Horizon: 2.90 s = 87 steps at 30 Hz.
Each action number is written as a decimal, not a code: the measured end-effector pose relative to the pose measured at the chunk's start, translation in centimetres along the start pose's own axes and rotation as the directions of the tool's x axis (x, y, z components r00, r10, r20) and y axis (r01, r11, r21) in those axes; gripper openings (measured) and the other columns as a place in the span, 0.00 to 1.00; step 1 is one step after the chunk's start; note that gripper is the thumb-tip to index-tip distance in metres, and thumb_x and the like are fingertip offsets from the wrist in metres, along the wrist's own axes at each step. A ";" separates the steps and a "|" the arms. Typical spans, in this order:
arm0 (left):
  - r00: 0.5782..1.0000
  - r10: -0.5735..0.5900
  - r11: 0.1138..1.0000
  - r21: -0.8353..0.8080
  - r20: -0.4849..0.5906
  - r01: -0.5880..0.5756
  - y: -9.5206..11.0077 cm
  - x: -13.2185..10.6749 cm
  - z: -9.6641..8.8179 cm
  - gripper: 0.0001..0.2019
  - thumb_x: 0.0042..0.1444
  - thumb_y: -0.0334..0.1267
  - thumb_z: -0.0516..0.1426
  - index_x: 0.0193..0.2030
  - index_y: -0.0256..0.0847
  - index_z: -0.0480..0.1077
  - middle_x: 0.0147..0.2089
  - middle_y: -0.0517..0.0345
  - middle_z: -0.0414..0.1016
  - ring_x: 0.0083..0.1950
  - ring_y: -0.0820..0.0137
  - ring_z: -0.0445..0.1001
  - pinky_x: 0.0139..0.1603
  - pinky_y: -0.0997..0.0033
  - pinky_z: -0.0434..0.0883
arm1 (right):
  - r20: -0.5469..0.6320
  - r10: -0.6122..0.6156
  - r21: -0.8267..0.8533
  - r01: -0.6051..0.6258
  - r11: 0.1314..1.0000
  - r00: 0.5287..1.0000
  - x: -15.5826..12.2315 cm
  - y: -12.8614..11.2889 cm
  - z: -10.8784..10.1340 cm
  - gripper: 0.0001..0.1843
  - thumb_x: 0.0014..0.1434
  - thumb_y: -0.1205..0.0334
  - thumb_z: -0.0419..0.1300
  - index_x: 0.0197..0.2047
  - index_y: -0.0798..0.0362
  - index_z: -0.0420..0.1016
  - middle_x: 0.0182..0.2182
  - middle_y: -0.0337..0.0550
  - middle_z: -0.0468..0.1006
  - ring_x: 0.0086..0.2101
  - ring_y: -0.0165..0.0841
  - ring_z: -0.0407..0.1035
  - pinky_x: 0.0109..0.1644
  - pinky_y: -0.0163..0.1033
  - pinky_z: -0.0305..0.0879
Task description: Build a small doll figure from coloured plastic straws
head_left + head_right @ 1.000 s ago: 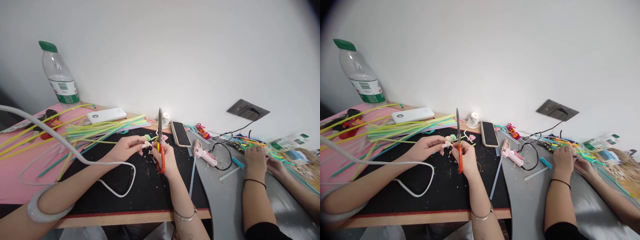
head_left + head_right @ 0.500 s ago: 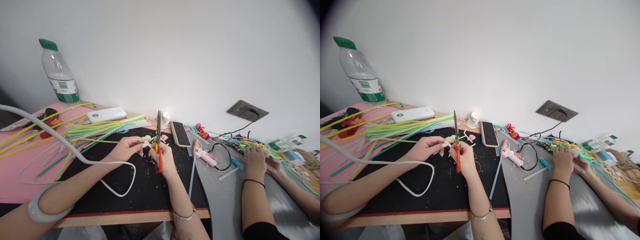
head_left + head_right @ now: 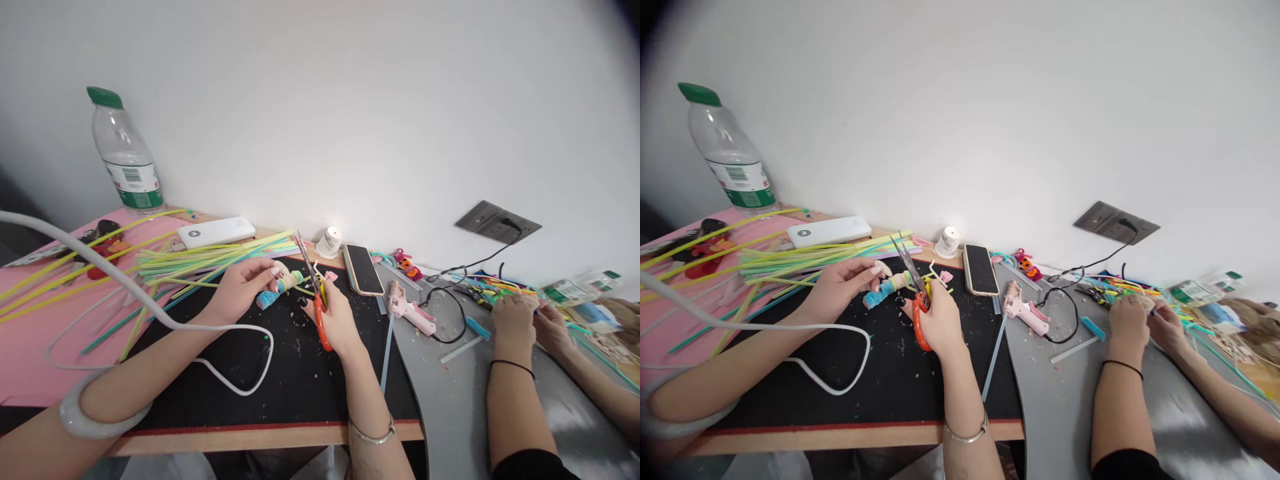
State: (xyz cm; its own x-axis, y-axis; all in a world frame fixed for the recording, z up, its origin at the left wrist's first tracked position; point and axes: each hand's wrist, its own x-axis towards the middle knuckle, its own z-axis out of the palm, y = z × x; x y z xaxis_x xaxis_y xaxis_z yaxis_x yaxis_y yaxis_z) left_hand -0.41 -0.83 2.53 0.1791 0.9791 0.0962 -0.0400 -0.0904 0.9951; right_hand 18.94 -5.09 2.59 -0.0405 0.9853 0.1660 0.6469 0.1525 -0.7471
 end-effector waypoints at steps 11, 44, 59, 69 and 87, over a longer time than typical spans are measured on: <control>1.000 0.009 0.998 -0.068 -0.012 -0.009 -0.6 0.3 -0.1 0.13 0.52 0.47 0.59 0.36 0.37 0.71 0.23 0.62 0.68 0.25 0.73 0.67 0.24 0.76 0.67 | 0.031 -0.013 -0.218 0.020 0.976 0.999 -0.1 0.1 0.2 0.16 0.48 0.56 0.60 0.22 0.51 0.55 0.19 0.31 0.59 0.22 0.26 0.51 0.25 0.32 0.47; 0.999 0.030 0.995 -0.095 -0.009 -0.031 -1.3 0.6 -0.2 0.11 0.54 0.44 0.59 0.32 0.37 0.71 0.24 0.61 0.68 0.27 0.74 0.67 0.29 0.76 0.67 | 0.008 -0.005 -0.266 0.007 0.964 1.000 -0.1 0.2 0.2 0.22 0.47 0.51 0.63 0.21 0.51 0.52 0.19 0.31 0.57 0.22 0.26 0.50 0.24 0.33 0.44; 0.998 0.047 0.982 -0.183 -0.043 -0.054 -1.7 0.7 -0.2 0.09 0.53 0.43 0.60 0.33 0.38 0.73 0.26 0.60 0.69 0.29 0.74 0.67 0.33 0.75 0.68 | 0.050 0.017 -0.191 -0.007 0.982 0.999 -0.2 0.0 0.1 0.13 0.48 0.56 0.60 0.34 0.49 0.60 0.32 0.36 0.68 0.29 0.30 0.62 0.32 0.35 0.57; 0.998 0.059 0.985 -0.160 -0.007 -0.059 -2.2 0.8 -0.4 0.10 0.55 0.43 0.59 0.33 0.37 0.72 0.26 0.60 0.69 0.30 0.73 0.67 0.34 0.74 0.68 | 0.045 0.013 -0.226 -0.003 0.974 0.999 -0.3 -0.4 0.6 0.17 0.45 0.52 0.63 0.26 0.51 0.58 0.27 0.34 0.66 0.25 0.28 0.57 0.27 0.33 0.50; 1.000 0.025 0.991 -0.135 -0.002 -0.025 -1.8 0.7 -0.1 0.10 0.53 0.43 0.60 0.32 0.37 0.72 0.24 0.61 0.69 0.28 0.74 0.67 0.31 0.75 0.67 | 0.012 0.017 -0.234 -0.014 0.972 1.000 -0.3 0.0 0.7 0.18 0.47 0.51 0.62 0.24 0.51 0.56 0.23 0.32 0.64 0.24 0.27 0.55 0.26 0.33 0.47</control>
State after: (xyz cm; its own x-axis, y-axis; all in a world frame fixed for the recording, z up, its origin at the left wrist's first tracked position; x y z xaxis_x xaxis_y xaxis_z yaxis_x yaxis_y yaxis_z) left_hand -0.33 0.00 0.78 0.1761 0.9769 0.1214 -0.1764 -0.0900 0.9802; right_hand 18.43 -5.33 2.14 -0.0386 0.9886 0.1458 0.8076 0.1168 -0.5781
